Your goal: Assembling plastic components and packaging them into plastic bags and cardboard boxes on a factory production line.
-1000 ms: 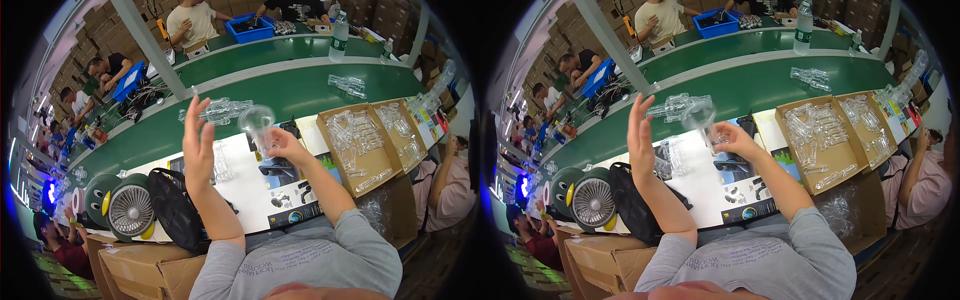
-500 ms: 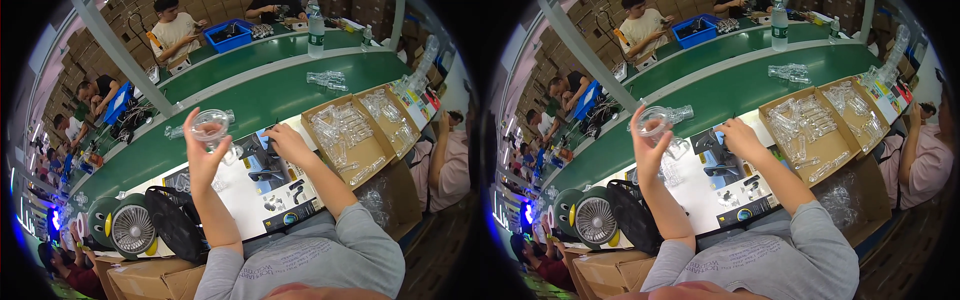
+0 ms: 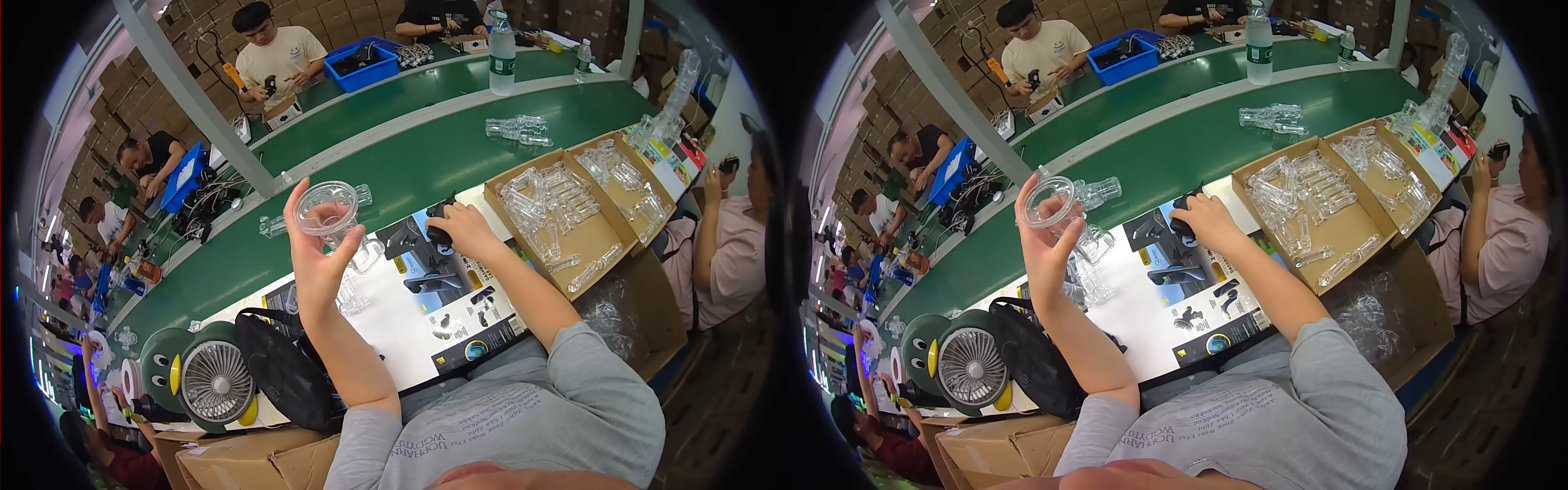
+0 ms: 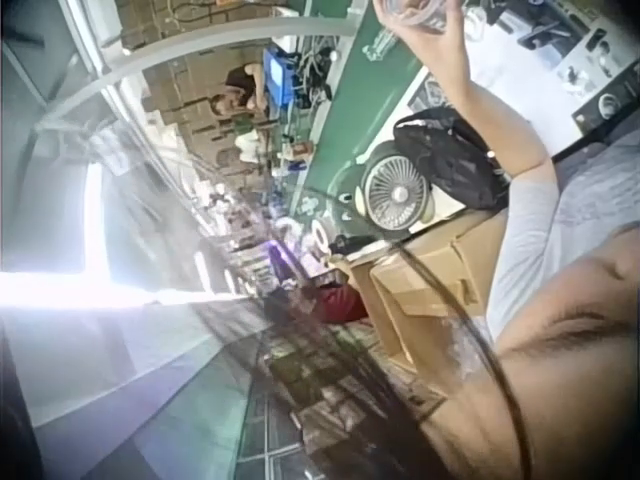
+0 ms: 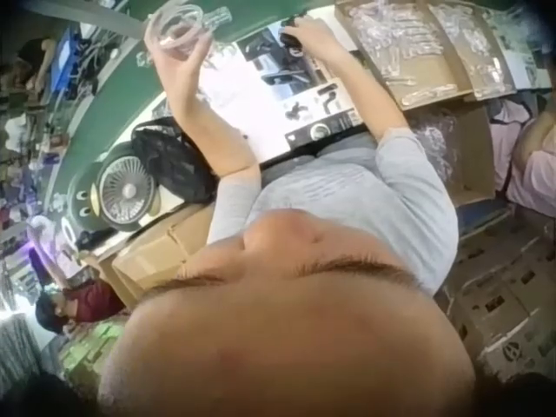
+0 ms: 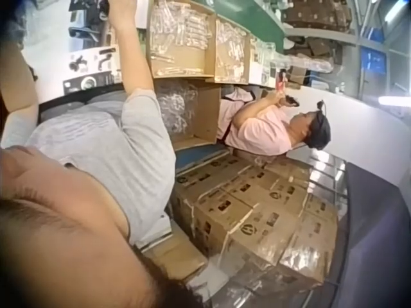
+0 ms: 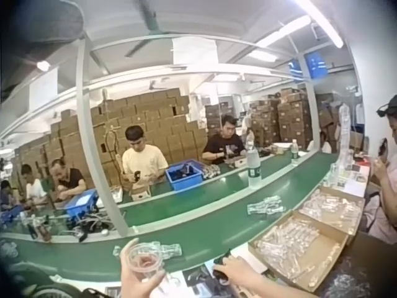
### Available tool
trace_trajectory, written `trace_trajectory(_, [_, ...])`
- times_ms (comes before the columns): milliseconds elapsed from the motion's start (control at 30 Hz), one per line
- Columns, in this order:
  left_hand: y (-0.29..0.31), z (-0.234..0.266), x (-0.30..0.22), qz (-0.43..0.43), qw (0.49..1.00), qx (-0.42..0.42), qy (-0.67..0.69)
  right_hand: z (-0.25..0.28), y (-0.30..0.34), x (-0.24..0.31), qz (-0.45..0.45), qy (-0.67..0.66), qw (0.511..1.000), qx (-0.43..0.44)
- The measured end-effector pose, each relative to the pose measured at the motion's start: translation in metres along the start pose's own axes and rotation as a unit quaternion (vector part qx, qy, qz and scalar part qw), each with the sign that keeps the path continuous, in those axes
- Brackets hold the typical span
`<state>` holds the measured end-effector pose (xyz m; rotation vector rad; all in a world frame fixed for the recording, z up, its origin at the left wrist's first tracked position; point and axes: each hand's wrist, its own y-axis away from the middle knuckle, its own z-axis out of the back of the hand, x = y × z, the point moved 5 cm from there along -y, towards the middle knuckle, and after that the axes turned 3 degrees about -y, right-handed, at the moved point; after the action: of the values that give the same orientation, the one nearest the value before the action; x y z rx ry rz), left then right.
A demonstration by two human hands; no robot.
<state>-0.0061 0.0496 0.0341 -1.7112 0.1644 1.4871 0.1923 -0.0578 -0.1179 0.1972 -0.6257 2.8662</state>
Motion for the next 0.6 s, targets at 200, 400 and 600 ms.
trace_trajectory(200, [-0.003, 0.002, 0.002, 0.006, 1.0, -0.006, 0.009, 0.04, -0.006, -0.003, -0.054, -0.114, 0.978, -0.164])
trace_trajectory(400, [-0.006, 0.004, 0.002, -0.001, 0.999, -0.03, -0.035, 0.126, -0.027, 0.015, -0.007, -0.498, 0.763, -0.412])
trace_trajectory(600, [-0.003, 0.003, 0.002, -0.027, 0.992, -0.085, -0.088, 0.13, -0.043, 0.008, -0.021, -0.82, 0.446, -0.357])
